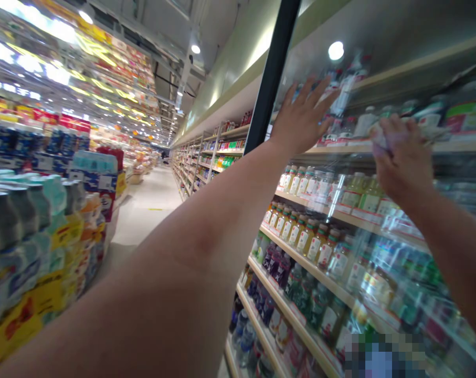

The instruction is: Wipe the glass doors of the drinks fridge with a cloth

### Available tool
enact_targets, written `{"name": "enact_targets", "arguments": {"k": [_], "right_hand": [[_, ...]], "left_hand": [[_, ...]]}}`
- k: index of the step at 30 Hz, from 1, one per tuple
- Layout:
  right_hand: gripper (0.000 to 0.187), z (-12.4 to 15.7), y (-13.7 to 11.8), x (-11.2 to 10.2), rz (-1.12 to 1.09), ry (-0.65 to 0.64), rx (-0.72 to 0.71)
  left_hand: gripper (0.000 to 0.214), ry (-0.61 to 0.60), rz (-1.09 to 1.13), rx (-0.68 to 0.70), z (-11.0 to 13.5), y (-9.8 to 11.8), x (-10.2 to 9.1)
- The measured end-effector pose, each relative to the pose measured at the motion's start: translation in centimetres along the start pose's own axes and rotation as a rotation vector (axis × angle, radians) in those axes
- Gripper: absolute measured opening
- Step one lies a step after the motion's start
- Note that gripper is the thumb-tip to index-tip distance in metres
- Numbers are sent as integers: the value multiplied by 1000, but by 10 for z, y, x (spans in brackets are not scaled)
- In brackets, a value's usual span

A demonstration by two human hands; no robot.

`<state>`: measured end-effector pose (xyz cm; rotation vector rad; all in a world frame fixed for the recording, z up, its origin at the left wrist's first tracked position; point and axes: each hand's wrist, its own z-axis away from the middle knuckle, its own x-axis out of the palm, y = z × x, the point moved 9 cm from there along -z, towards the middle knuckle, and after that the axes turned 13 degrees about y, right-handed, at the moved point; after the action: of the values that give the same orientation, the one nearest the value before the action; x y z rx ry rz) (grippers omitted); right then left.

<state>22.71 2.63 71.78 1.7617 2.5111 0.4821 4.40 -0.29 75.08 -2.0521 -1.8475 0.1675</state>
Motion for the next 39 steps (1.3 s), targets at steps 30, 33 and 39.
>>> {"name": "enact_targets", "arguments": {"k": [30,33,39], "right_hand": [[51,-35,-57,39,-121,-78,-36],[53,-14,-65,40,-110,-123,-92],[54,40,-71,27,-164,-162,-251]], "left_hand": [[55,-28,-70,-17,14,-6,29],[55,-34,-28,-41,15,-7,28],[55,-15,-34,-22,13,-5,25]]}}
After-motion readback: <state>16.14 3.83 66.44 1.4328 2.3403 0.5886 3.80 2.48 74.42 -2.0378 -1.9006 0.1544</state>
